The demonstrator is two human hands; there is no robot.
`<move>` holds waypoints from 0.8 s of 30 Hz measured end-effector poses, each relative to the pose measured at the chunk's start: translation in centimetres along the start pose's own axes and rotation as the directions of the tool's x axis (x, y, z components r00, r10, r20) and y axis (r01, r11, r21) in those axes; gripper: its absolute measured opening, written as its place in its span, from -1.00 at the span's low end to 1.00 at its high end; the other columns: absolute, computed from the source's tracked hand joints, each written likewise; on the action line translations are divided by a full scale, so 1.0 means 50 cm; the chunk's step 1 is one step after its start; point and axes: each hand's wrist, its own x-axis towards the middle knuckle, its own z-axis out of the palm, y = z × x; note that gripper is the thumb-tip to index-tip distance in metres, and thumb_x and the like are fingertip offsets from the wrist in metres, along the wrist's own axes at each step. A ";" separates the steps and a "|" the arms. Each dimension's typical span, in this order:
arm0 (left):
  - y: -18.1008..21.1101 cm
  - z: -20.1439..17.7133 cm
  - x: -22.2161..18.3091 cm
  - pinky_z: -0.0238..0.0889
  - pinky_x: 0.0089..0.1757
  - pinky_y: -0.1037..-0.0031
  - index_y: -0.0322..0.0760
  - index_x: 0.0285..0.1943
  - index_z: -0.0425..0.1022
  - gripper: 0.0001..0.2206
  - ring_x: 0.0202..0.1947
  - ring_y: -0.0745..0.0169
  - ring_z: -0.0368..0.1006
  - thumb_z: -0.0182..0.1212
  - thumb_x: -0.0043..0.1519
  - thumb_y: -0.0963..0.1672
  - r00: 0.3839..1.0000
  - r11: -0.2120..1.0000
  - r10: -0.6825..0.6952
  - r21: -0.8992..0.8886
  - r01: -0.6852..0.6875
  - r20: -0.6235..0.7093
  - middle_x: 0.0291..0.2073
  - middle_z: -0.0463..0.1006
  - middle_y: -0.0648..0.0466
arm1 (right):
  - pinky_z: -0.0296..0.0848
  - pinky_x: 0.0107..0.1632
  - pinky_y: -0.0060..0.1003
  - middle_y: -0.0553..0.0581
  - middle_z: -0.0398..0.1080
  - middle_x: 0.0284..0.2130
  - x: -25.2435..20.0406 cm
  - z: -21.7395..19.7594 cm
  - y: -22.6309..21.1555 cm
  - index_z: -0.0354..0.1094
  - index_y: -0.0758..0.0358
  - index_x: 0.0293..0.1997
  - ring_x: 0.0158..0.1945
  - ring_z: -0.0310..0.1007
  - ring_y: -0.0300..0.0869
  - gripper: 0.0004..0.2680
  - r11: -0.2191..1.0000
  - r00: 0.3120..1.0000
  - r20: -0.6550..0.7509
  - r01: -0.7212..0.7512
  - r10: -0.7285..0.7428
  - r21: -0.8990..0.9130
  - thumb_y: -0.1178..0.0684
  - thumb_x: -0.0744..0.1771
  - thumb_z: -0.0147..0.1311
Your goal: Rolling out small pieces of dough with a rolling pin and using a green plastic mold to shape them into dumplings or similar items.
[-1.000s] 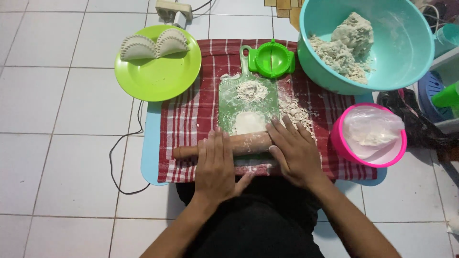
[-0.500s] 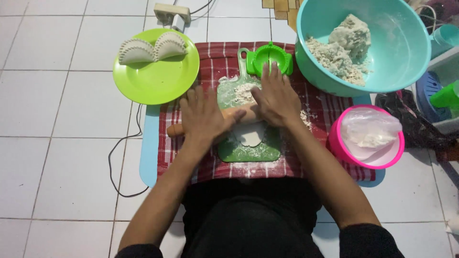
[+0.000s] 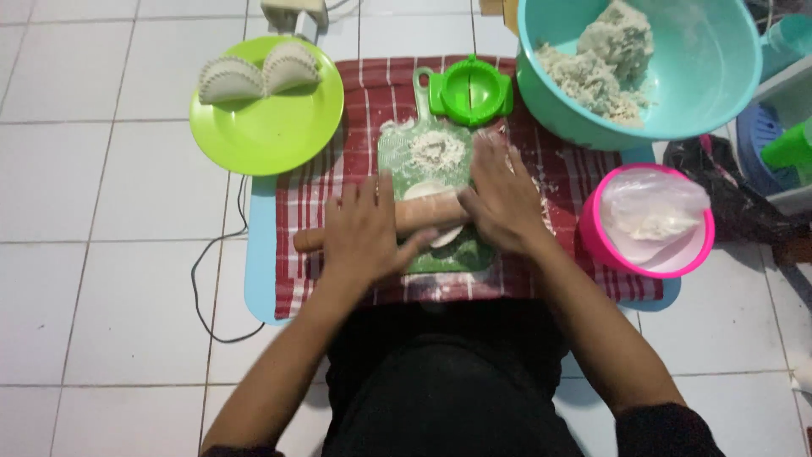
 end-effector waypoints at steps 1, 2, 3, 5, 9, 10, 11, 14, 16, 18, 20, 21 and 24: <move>-0.025 0.031 0.034 0.27 -0.14 0.02 -0.43 0.30 0.41 -0.02 -0.12 -0.23 0.43 0.03 0.01 0.39 1.000 1.000 0.002 0.004 -0.002 -0.010 0.00 0.50 -0.22 | -0.29 0.48 0.28 0.65 -0.04 0.42 0.039 -0.010 -0.002 -0.19 0.58 0.51 0.53 -0.21 0.39 -0.38 1.000 1.000 -0.009 0.003 -0.003 -0.005 -0.30 0.43 -0.40; -0.049 0.062 0.063 0.23 -0.21 0.08 -0.34 0.25 0.45 -0.10 -0.19 -0.20 0.39 -0.04 0.08 0.39 0.994 0.998 0.005 0.065 0.002 -0.108 -0.12 0.45 -0.17 | -0.27 0.47 0.31 0.64 -0.10 0.44 0.077 -0.017 -0.007 -0.25 0.54 0.52 0.53 -0.22 0.39 -0.37 0.997 0.998 0.002 -0.069 0.069 0.024 -0.31 0.43 -0.37; -0.075 0.092 0.092 0.19 -0.27 0.14 -0.26 0.20 0.50 -0.17 -0.26 -0.17 0.35 -0.11 0.16 0.39 0.979 0.992 0.015 0.126 0.011 -0.203 -0.24 0.40 -0.11 | -0.24 0.46 0.34 0.62 -0.16 0.47 0.115 -0.023 -0.012 -0.30 0.51 0.54 0.53 -0.23 0.40 -0.36 0.989 0.990 0.015 -0.141 0.141 0.052 -0.33 0.43 -0.35; -0.097 0.109 0.114 0.16 -0.30 0.11 -0.24 0.19 0.49 -0.18 -0.28 -0.20 0.35 -0.12 0.17 0.38 0.985 0.998 -0.034 0.048 0.042 -0.169 -0.25 0.38 -0.11 | -0.22 0.46 0.34 0.60 -0.19 0.48 0.154 -0.033 -0.015 -0.32 0.47 0.55 0.54 -0.25 0.38 -0.36 0.984 0.985 -0.002 -0.171 0.171 0.055 -0.36 0.44 -0.38; -0.076 0.078 0.083 0.17 -0.32 0.13 -0.26 0.19 0.48 -0.21 -0.29 -0.20 0.38 -0.22 0.21 0.36 0.986 0.996 -0.064 0.048 0.072 -0.151 -0.28 0.40 -0.14 | -0.22 0.47 0.32 0.58 -0.16 0.48 0.157 -0.035 -0.022 -0.30 0.41 0.56 0.54 -0.21 0.36 -0.32 0.983 0.983 0.013 -0.184 0.184 -0.003 -0.45 0.42 -0.41; -0.067 0.079 0.074 0.17 -0.32 0.13 -0.26 0.19 0.48 -0.21 -0.29 -0.20 0.38 -0.22 0.21 0.36 0.987 0.996 -0.065 0.044 0.072 -0.150 -0.28 0.40 -0.14 | -0.22 0.47 0.32 0.58 -0.16 0.48 0.134 -0.032 -0.021 -0.30 0.41 0.56 0.54 -0.21 0.36 -0.32 0.982 0.982 0.015 -0.186 0.187 -0.005 -0.45 0.42 -0.41; -0.057 0.080 0.063 0.19 -0.30 0.13 -0.26 0.21 0.48 -0.19 -0.22 -0.19 0.38 -0.17 0.18 0.36 0.989 0.997 -0.063 0.026 0.067 -0.134 -0.21 0.41 -0.13 | -0.25 0.49 0.27 0.55 -0.15 0.48 0.110 -0.028 -0.021 -0.26 0.40 0.56 0.55 -0.21 0.34 -0.34 0.987 0.987 0.017 -0.162 0.163 -0.006 -0.43 0.43 -0.40; -0.033 0.075 0.021 0.21 -0.14 0.06 -0.33 0.28 0.44 -0.16 -0.07 -0.25 0.39 -0.21 0.18 0.34 0.991 0.999 -0.038 -0.009 0.037 -0.126 -0.03 0.43 -0.23 | -0.22 0.48 0.21 0.53 -0.08 0.47 0.037 -0.022 -0.027 -0.18 0.38 0.56 0.54 -0.16 0.31 -0.40 0.996 0.996 -0.003 -0.092 0.092 0.013 -0.34 0.43 -0.38; -0.014 0.053 0.003 0.22 -0.02 -0.01 -0.41 0.32 0.41 -0.15 0.02 -0.32 0.40 -0.29 0.23 0.31 0.991 1.000 -0.005 -0.030 0.001 -0.134 0.08 0.44 -0.34 | -0.14 0.46 0.19 0.54 -0.03 0.45 -0.009 -0.015 -0.025 -0.14 0.38 0.56 0.52 -0.12 0.31 -0.44 0.998 0.998 -0.030 -0.055 0.056 0.032 -0.26 0.44 -0.38; 0.010 0.016 -0.015 0.13 0.17 -0.11 -0.55 0.36 0.34 -0.13 0.20 -0.41 0.38 -0.16 0.25 0.29 0.998 0.997 0.016 -0.078 -0.021 -0.065 0.21 0.42 -0.45 | 0.03 0.40 0.17 0.52 0.17 0.34 -0.057 0.000 -0.019 0.03 0.45 0.47 0.46 0.04 0.32 -0.50 0.997 0.988 -0.145 0.053 -0.061 -0.059 -0.17 0.43 -0.26; 0.033 -0.005 -0.060 0.07 0.23 -0.11 -0.60 0.39 0.28 -0.11 0.28 -0.47 0.30 -0.19 0.26 0.29 0.999 0.997 0.021 -0.072 -0.023 -0.035 0.28 0.34 -0.50 | -0.01 0.41 0.20 0.52 0.09 0.39 -0.100 0.000 -0.032 -0.02 0.43 0.50 0.49 -0.05 0.34 -0.45 0.999 0.989 -0.140 0.047 -0.050 -0.019 -0.23 0.42 -0.28; 0.044 -0.015 -0.080 0.00 0.28 -0.11 -0.65 0.42 0.22 -0.08 0.35 -0.52 0.22 -0.22 0.28 0.29 1.000 0.998 0.026 -0.064 -0.026 -0.007 0.35 0.26 -0.55 | -0.05 0.41 0.23 0.51 0.00 0.44 -0.119 -0.001 -0.037 -0.07 0.41 0.54 0.52 -0.15 0.35 -0.41 0.999 0.990 -0.138 0.043 -0.040 0.020 -0.30 0.41 -0.30; 0.068 -0.031 -0.131 -0.01 0.31 -0.10 -0.64 0.42 0.24 -0.10 0.38 -0.50 0.20 -0.21 0.28 0.28 0.998 0.999 0.037 -0.016 -0.038 -0.048 0.35 0.27 -0.50 | -0.06 0.45 0.13 0.36 0.05 0.46 -0.166 0.001 -0.035 -0.04 0.32 0.55 0.55 -0.17 0.25 -0.36 0.998 0.991 -0.118 0.051 -0.056 -0.040 -0.34 0.35 -0.15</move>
